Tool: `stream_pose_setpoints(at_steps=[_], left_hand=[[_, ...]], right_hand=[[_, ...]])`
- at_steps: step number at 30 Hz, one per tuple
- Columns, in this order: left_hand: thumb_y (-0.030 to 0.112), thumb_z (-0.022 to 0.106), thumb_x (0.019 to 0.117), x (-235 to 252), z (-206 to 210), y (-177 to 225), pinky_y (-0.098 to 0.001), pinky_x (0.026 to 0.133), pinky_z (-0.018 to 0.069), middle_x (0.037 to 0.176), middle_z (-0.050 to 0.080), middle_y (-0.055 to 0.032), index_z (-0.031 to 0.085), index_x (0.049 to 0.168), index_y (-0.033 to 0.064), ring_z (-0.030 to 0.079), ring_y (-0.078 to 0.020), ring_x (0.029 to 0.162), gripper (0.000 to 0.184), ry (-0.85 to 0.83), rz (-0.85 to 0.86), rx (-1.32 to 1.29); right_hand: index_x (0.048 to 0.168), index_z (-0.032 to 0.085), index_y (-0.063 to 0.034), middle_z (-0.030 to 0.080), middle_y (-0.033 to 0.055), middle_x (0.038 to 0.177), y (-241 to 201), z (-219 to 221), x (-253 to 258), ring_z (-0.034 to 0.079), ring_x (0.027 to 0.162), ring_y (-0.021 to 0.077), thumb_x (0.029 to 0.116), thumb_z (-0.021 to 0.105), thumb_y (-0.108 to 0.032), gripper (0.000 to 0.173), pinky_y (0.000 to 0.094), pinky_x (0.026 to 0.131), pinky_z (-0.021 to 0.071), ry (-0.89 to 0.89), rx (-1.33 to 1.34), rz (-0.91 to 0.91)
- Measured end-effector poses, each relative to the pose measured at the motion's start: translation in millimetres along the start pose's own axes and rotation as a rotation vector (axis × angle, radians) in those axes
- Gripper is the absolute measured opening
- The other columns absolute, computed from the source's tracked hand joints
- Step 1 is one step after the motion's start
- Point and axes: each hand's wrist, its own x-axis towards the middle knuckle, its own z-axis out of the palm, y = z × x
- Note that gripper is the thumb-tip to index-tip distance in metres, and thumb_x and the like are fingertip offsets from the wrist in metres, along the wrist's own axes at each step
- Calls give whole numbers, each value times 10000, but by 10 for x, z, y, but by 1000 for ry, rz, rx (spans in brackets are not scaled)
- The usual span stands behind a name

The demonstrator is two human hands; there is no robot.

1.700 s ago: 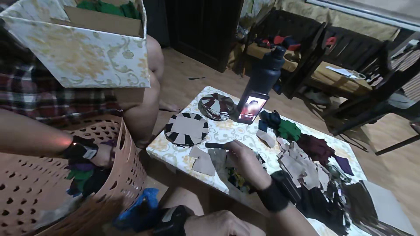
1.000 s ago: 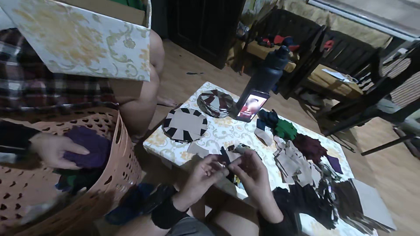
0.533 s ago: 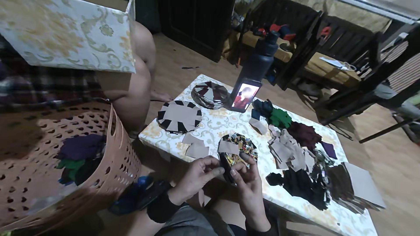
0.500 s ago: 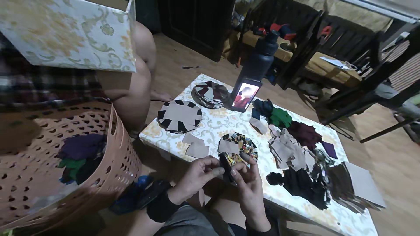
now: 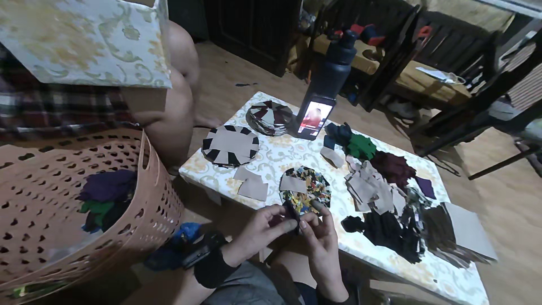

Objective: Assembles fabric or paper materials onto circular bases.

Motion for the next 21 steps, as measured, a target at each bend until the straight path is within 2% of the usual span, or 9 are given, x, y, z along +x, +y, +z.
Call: stream_pose_setpoints(at_steps=[2, 4, 6, 8, 10, 12, 15, 19, 21], left_hand=[[216, 711, 947, 10, 38, -72, -252, 844, 588, 1040, 707, -43, 702, 1067, -14, 685, -76, 939, 259, 43, 91, 41], [203, 740, 923, 20, 47, -90, -218, 784, 589, 987, 717, -30, 708, 1021, -6, 685, -45, 884, 233, 86, 184, 142], [223, 759, 901, 11, 32, -16, -158, 710, 555, 896, 719, 5, 714, 982, 17, 658, 18, 790, 226, 92, 194, 295], [220, 764, 891, 6, 20, 84, -129, 632, 514, 847, 711, 17, 719, 977, 32, 616, 47, 695, 211, 45, 142, 391], [249, 753, 903, 5, 14, 124, -143, 630, 496, 829, 701, 15, 716, 977, 37, 600, 34, 681, 228, -24, 104, 445], [260, 741, 911, 6, 18, 138, -150, 648, 517, 830, 705, 18, 717, 981, 46, 621, 29, 699, 227, -85, 74, 455], [273, 727, 927, 30, 2, 156, -166, 664, 513, 855, 697, 4, 716, 1012, 32, 612, 15, 718, 256, -160, 2, 428], [218, 640, 993, 78, -66, 97, -178, 766, 547, 965, 697, 25, 694, 1071, 33, 645, 14, 847, 208, -244, -73, 197], [176, 582, 1025, 80, -56, 74, -191, 799, 544, 957, 685, 37, 668, 1083, 35, 645, -1, 872, 175, -264, -127, 76]], right_hand=[[1404, 356, 84, 667, 11, 937, 12, -14, -38, 643, 827, 59, 983, 561, -5, 476, 231, 763, 553, -4, -34, 1], [1407, 356, 102, 671, 27, 960, 29, -32, -69, 656, 836, 74, 999, 546, -37, 472, 241, 753, 569, 2, -110, -42], [1399, 354, 126, 687, 47, 1010, 34, -53, -87, 676, 878, 91, 1008, 571, -110, 506, 256, 775, 587, 25, -177, -116], [1394, 342, 132, 688, 63, 1078, 13, -79, -85, 685, 964, 104, 996, 638, -251, 627, 264, 843, 594, 27, -222, -172], [1409, 332, 139, 680, 85, 1128, -2, -90, -75, 673, 1027, 119, 951, 710, -334, 759, 270, 880, 583, -2, -235, -203], [1377, 387, 142, 695, 86, 1096, -3, -90, -62, 685, 1000, 113, 928, 736, -210, 669, 275, 871, 594, -18, -234, -211], [1283, 512, 117, 714, 59, 1016, 1, -128, -35, 697, 895, 79, 937, 645, -9, 391, 258, 821, 605, -1, -186, -172], [1275, 522, 79, 708, 27, 964, -24, -183, -29, 681, 844, 77, 939, 622, 26, 354, 252, 776, 586, 21, -42, -47], [1267, 520, 70, 706, 23, 957, -14, -190, -36, 682, 850, 76, 938, 622, 30, 347, 251, 785, 588, 30, -8, -14]])
